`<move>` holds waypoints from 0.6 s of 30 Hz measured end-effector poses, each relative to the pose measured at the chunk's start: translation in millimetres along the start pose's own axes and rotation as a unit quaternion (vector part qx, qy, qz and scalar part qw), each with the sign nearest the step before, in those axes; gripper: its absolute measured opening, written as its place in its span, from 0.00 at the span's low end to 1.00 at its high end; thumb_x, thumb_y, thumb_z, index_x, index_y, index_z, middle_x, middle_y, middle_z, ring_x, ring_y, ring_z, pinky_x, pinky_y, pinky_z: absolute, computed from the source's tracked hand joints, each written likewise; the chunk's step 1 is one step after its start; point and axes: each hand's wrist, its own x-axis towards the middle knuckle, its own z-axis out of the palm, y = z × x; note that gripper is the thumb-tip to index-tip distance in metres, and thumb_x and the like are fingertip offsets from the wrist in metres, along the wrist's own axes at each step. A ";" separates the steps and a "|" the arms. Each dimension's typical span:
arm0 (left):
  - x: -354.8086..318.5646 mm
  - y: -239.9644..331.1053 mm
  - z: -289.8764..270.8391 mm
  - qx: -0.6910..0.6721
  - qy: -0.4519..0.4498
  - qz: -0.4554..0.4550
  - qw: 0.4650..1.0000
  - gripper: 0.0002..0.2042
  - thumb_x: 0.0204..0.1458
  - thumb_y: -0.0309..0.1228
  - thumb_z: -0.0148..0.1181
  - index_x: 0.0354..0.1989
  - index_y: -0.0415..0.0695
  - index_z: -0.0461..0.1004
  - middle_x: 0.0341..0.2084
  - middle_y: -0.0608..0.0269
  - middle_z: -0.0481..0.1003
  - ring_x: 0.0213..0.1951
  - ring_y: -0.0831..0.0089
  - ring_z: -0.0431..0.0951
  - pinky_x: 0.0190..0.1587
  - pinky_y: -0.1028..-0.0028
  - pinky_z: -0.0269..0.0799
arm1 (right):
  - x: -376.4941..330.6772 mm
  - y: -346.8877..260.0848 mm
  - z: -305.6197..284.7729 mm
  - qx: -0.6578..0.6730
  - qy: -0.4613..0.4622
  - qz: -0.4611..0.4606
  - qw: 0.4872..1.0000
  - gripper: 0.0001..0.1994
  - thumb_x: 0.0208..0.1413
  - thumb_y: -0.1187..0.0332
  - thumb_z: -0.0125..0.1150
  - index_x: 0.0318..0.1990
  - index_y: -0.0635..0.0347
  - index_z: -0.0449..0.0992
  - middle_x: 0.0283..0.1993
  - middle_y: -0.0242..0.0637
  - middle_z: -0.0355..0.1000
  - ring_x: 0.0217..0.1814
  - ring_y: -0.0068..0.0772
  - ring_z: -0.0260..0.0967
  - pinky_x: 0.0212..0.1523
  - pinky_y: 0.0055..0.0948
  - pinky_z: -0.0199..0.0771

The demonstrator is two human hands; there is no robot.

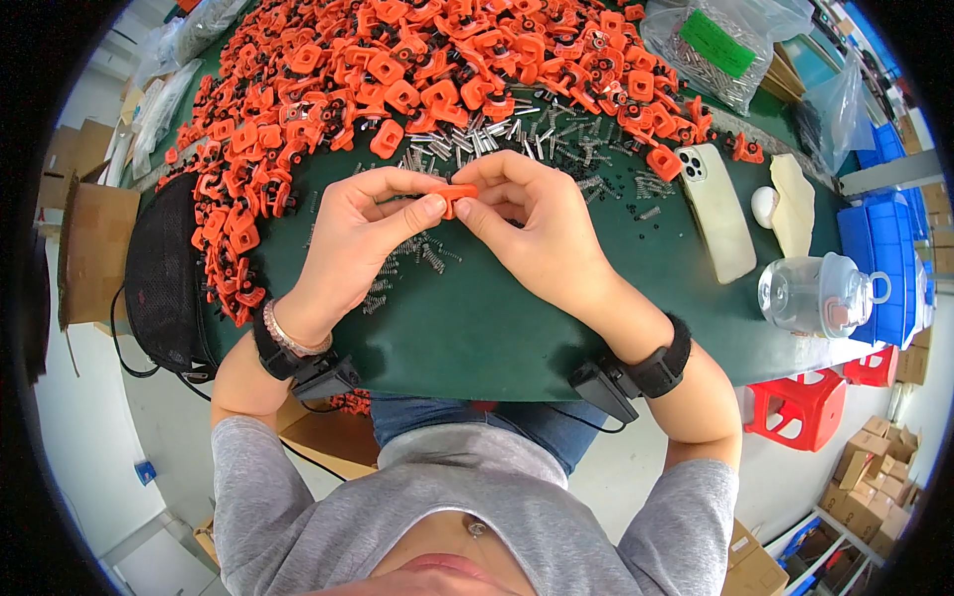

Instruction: Insert metal pins or screws into red plastic components on a workbench.

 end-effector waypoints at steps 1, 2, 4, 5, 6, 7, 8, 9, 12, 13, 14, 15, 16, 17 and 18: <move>0.3 0.7 -0.6 0.000 0.000 0.000 1.000 0.09 0.50 0.25 0.58 0.38 0.36 0.74 0.33 0.60 0.76 0.36 0.79 0.75 0.41 0.81 0.70 | 0.1 0.2 -0.5 0.000 0.000 0.001 1.000 0.08 0.50 0.77 0.58 0.37 0.68 0.69 0.36 0.36 0.72 0.37 0.19 0.70 0.38 0.19 0.71; 0.5 2.5 -1.5 0.003 0.003 -0.007 1.000 0.09 0.50 0.26 0.58 0.38 0.36 0.74 0.33 0.61 0.76 0.35 0.79 0.75 0.39 0.81 0.70 | 0.2 0.5 -1.7 -0.002 0.002 -0.003 1.000 0.08 0.50 0.77 0.57 0.37 0.68 0.69 0.35 0.36 0.72 0.36 0.19 0.70 0.37 0.18 0.71; 1.8 8.0 -3.6 0.005 0.005 -0.013 1.000 0.09 0.51 0.27 0.57 0.38 0.36 0.74 0.33 0.63 0.76 0.35 0.80 0.75 0.38 0.82 0.70 | 0.8 1.1 -5.4 -0.005 0.005 -0.006 1.000 0.08 0.50 0.77 0.56 0.38 0.68 0.69 0.35 0.36 0.72 0.36 0.19 0.70 0.37 0.17 0.71; 2.8 11.9 -5.8 0.067 0.022 0.009 0.997 0.09 0.52 0.28 0.56 0.38 0.36 0.73 0.31 0.64 0.76 0.34 0.80 0.75 0.36 0.83 0.70 | 2.4 1.6 -7.9 0.020 0.019 -0.002 1.000 0.08 0.50 0.77 0.55 0.38 0.68 0.69 0.34 0.36 0.72 0.36 0.19 0.69 0.37 0.17 0.70; 4.1 14.1 -9.0 0.129 0.039 0.031 0.990 0.09 0.53 0.30 0.55 0.38 0.37 0.73 0.30 0.65 0.76 0.34 0.81 0.74 0.35 0.83 0.69 | 4.2 1.9 -10.8 0.044 0.033 0.002 0.998 0.08 0.50 0.77 0.55 0.38 0.69 0.69 0.34 0.35 0.72 0.35 0.18 0.69 0.37 0.17 0.70; 6.6 14.3 -14.9 0.256 0.059 0.051 0.963 0.08 0.50 0.29 0.57 0.35 0.38 0.74 0.27 0.64 0.76 0.29 0.81 0.73 0.30 0.82 0.67 | 6.5 2.0 -14.4 0.058 0.032 0.004 0.998 0.08 0.49 0.76 0.54 0.37 0.69 0.69 0.33 0.35 0.72 0.35 0.18 0.69 0.38 0.17 0.69; 7.6 14.6 -19.5 0.256 0.058 0.052 0.964 0.08 0.50 0.29 0.57 0.35 0.38 0.74 0.27 0.64 0.76 0.29 0.81 0.73 0.30 0.82 0.67 | 7.3 1.5 -16.2 0.058 0.032 0.004 0.998 0.08 0.49 0.76 0.54 0.37 0.69 0.69 0.33 0.35 0.72 0.35 0.18 0.69 0.38 0.17 0.69; 7.9 15.3 -23.9 0.366 0.042 0.047 0.928 0.07 0.48 0.28 0.58 0.33 0.39 0.75 0.26 0.64 0.76 0.26 0.80 0.71 0.29 0.80 0.66 | 8.2 0.8 -17.1 0.080 0.031 0.010 0.996 0.08 0.49 0.76 0.54 0.38 0.68 0.69 0.33 0.35 0.72 0.35 0.19 0.69 0.39 0.17 0.69; 8.0 7.2 -24.2 0.452 0.030 0.066 0.889 0.05 0.42 0.26 0.60 0.28 0.40 0.76 0.22 0.61 0.73 0.21 0.75 0.67 0.26 0.76 0.63 | 7.6 0.6 -15.5 0.106 0.029 0.018 0.994 0.08 0.49 0.76 0.54 0.38 0.68 0.69 0.34 0.36 0.72 0.36 0.20 0.69 0.40 0.19 0.69; 7.6 6.0 -21.5 0.479 0.020 0.086 0.873 0.05 0.41 0.26 0.60 0.27 0.40 0.76 0.22 0.61 0.73 0.21 0.74 0.68 0.26 0.76 0.63 | 6.9 0.6 -14.3 0.110 0.029 0.020 0.993 0.08 0.49 0.76 0.54 0.38 0.69 0.69 0.35 0.36 0.72 0.36 0.21 0.69 0.41 0.19 0.70; 7.6 4.0 -19.4 0.505 0.010 0.105 0.857 0.05 0.41 0.26 0.60 0.27 0.40 0.75 0.21 0.61 0.72 0.22 0.72 0.68 0.26 0.75 0.63 | 6.2 0.3 -13.7 0.110 0.029 0.020 0.993 0.08 0.49 0.76 0.54 0.38 0.69 0.69 0.35 0.36 0.72 0.36 0.21 0.69 0.41 0.19 0.70; 8.6 -1.0 -18.7 0.496 0.004 0.107 0.862 0.05 0.40 0.27 0.61 0.26 0.40 0.75 0.21 0.60 0.72 0.23 0.68 0.70 0.28 0.72 0.65 | 5.5 0.1 -13.3 0.107 0.022 0.020 0.994 0.08 0.49 0.76 0.54 0.38 0.69 0.69 0.35 0.36 0.72 0.37 0.21 0.69 0.41 0.20 0.70; 8.8 -2.2 -18.5 0.496 0.004 0.107 0.862 0.05 0.40 0.27 0.61 0.26 0.40 0.75 0.21 0.60 0.72 0.23 0.68 0.70 0.28 0.72 0.65 | 5.2 -0.2 -13.1 0.104 0.015 0.020 0.994 0.08 0.49 0.76 0.54 0.38 0.69 0.69 0.36 0.37 0.71 0.37 0.21 0.69 0.41 0.20 0.70; 9.0 -2.9 -18.4 0.500 0.004 0.102 0.860 0.05 0.40 0.26 0.61 0.26 0.39 0.75 0.21 0.59 0.72 0.24 0.66 0.71 0.29 0.71 0.65 | 5.4 -0.4 -13.0 0.104 0.015 0.020 0.994 0.08 0.49 0.76 0.54 0.38 0.69 0.69 0.36 0.37 0.71 0.37 0.21 0.69 0.41 0.20 0.70; 9.4 -3.2 -18.0 0.505 0.004 0.098 0.858 0.05 0.40 0.26 0.61 0.26 0.39 0.75 0.22 0.58 0.72 0.25 0.64 0.72 0.30 0.69 0.66 | 5.6 -0.5 -13.2 0.102 0.010 0.022 0.995 0.08 0.50 0.76 0.54 0.38 0.69 0.69 0.36 0.37 0.71 0.37 0.22 0.69 0.42 0.21 0.70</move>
